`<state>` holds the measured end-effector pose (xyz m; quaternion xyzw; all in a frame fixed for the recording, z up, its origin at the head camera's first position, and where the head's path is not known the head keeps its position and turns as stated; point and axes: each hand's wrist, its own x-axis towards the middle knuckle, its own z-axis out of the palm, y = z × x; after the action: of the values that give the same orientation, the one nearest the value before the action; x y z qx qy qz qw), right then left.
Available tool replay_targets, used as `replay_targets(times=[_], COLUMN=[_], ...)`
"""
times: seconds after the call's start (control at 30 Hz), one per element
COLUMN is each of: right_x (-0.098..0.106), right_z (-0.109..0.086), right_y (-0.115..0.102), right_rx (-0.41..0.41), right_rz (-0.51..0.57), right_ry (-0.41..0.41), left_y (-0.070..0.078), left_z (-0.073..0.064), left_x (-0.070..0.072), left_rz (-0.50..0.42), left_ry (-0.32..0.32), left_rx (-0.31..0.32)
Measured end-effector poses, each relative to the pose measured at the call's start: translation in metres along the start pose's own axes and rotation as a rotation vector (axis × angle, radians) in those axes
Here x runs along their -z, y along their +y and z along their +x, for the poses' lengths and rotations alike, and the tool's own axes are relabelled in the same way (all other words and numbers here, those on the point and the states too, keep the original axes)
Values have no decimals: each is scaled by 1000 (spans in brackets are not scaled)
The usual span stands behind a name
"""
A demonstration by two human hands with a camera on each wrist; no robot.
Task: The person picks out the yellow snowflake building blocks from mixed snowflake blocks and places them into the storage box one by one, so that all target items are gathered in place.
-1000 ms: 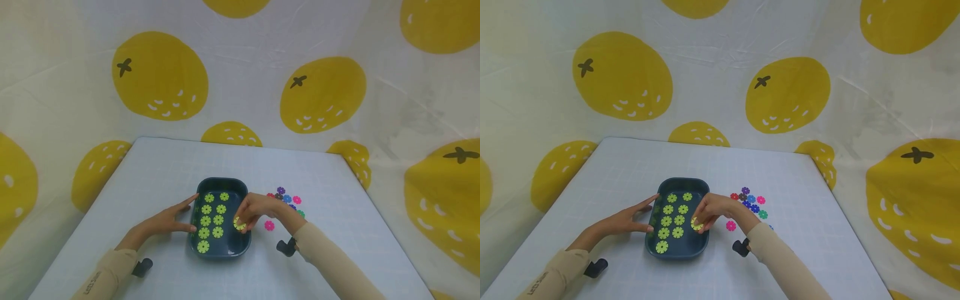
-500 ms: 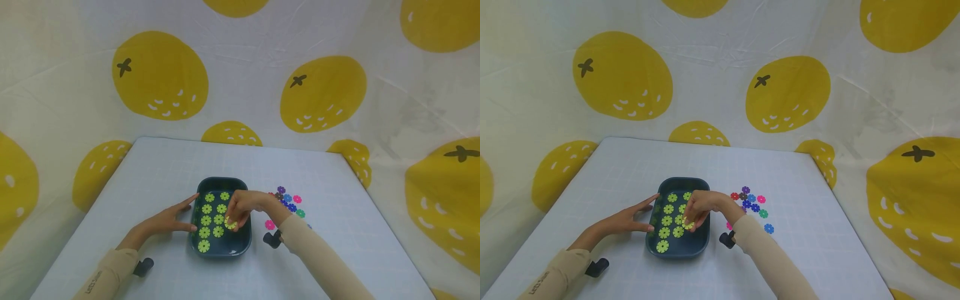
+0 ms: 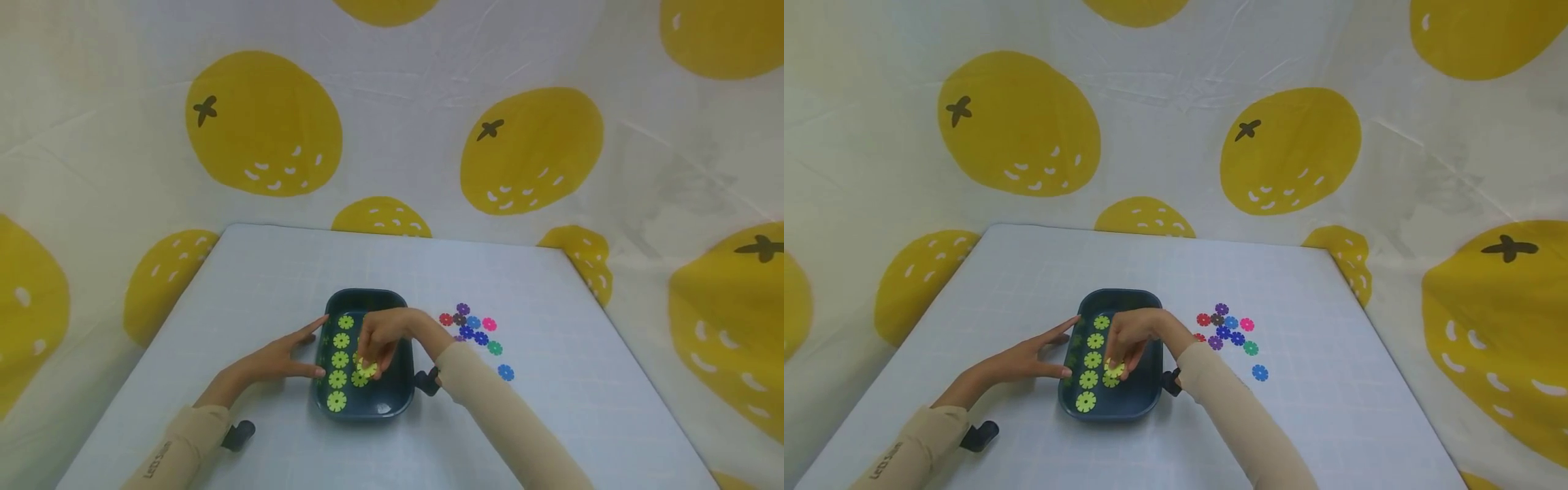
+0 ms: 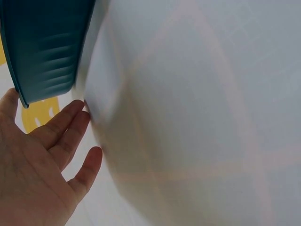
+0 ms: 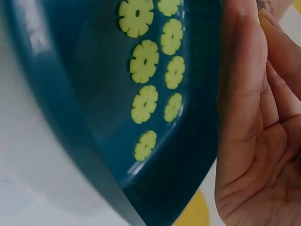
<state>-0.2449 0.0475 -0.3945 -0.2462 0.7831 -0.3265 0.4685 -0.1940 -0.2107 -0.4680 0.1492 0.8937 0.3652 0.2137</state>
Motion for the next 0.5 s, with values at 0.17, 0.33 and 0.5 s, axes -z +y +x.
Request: replay_targets(times=[0.17, 0.33, 0.5], right_x=[-2, -3, -6], right_z=[10, 18, 26], right_y=[-3, -7, -8], right_rx=[-8, -34, -70], right_rz=[-19, -40, -111], right_ry=[-69, -117, -129], left_y=[-2, -3, -2], left_z=[1, 1, 2], left_x=[0, 1, 0], left_rz=[-4, -3, 1], left_ry=[6, 7, -3], left_rx=[15, 9, 5])
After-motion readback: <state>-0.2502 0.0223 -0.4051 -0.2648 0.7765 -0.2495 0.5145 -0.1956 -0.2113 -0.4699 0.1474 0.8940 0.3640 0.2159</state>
